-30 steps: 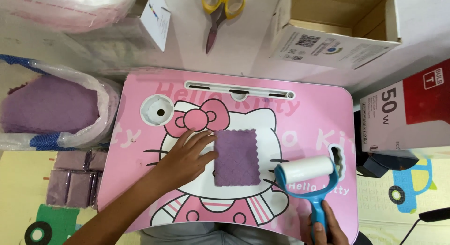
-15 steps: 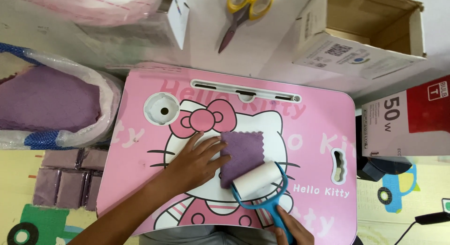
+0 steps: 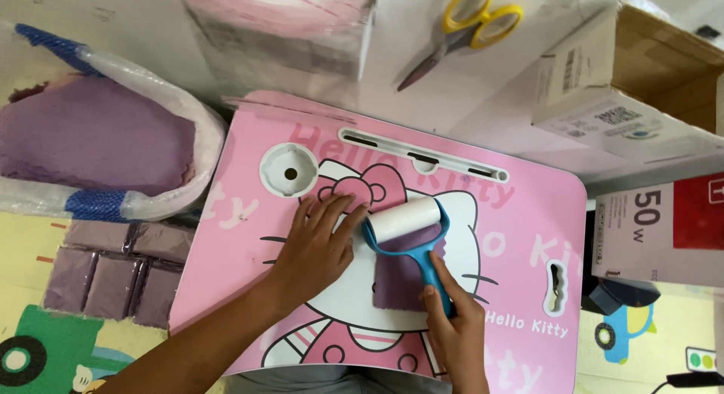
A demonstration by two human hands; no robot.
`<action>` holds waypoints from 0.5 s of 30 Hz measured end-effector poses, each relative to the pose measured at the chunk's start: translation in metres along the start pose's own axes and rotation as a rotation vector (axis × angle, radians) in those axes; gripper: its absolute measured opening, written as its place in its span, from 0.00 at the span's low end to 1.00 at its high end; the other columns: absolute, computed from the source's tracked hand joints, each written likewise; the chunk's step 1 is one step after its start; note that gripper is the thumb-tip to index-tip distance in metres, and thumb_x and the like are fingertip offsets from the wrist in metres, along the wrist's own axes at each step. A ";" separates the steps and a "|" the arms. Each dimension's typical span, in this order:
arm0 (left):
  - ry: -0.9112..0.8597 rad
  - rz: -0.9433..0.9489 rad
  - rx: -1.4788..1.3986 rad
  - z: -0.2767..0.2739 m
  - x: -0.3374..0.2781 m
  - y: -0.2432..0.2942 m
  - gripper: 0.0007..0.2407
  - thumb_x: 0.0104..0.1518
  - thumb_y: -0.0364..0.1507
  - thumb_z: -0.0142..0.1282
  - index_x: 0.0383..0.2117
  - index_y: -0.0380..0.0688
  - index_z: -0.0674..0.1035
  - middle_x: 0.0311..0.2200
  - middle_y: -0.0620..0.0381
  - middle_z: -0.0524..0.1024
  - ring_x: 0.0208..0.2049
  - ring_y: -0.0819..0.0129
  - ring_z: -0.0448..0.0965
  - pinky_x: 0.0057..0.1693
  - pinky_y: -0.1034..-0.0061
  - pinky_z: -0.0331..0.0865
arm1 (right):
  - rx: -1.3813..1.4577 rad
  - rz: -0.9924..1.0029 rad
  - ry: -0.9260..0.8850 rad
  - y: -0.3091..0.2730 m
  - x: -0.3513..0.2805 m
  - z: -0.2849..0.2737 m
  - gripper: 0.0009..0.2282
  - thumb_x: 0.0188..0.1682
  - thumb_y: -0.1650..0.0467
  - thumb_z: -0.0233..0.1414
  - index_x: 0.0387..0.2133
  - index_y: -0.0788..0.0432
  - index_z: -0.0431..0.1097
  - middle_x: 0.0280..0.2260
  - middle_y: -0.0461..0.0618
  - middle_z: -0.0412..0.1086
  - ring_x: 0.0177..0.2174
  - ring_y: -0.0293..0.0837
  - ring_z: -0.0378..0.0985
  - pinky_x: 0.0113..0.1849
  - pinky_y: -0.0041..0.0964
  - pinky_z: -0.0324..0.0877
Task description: The person places a small square of fabric on a Hello Kitty tray, uses a lint roller to roll over it, flips the fabric, and rolls again. The person then places the fabric into a clear plastic bag and sets it aside with other packaged pieces.
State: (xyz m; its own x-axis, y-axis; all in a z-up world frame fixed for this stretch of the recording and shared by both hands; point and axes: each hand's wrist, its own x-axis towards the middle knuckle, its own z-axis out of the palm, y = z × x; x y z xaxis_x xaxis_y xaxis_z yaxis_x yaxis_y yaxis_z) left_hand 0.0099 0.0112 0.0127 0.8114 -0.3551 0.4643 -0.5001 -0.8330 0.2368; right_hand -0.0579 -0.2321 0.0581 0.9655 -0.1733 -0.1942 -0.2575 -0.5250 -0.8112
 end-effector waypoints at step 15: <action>-0.074 0.137 -0.094 -0.005 -0.001 0.013 0.31 0.51 0.48 0.62 0.60 0.45 0.71 0.61 0.40 0.66 0.63 0.48 0.65 0.64 0.34 0.53 | -0.070 0.206 0.088 0.127 -0.094 -0.018 0.26 0.46 0.63 0.50 0.61 0.44 0.69 0.24 0.46 0.80 0.20 0.35 0.71 0.28 0.26 0.69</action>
State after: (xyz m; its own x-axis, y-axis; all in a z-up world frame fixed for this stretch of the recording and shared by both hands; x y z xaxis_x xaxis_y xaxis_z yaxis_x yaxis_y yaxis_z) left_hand 0.0012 0.0026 0.0201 0.7518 -0.4961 0.4343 -0.6310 -0.7325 0.2554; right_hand -0.1821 -0.2972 -0.0167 0.8861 -0.3531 -0.3003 -0.4536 -0.5271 -0.7186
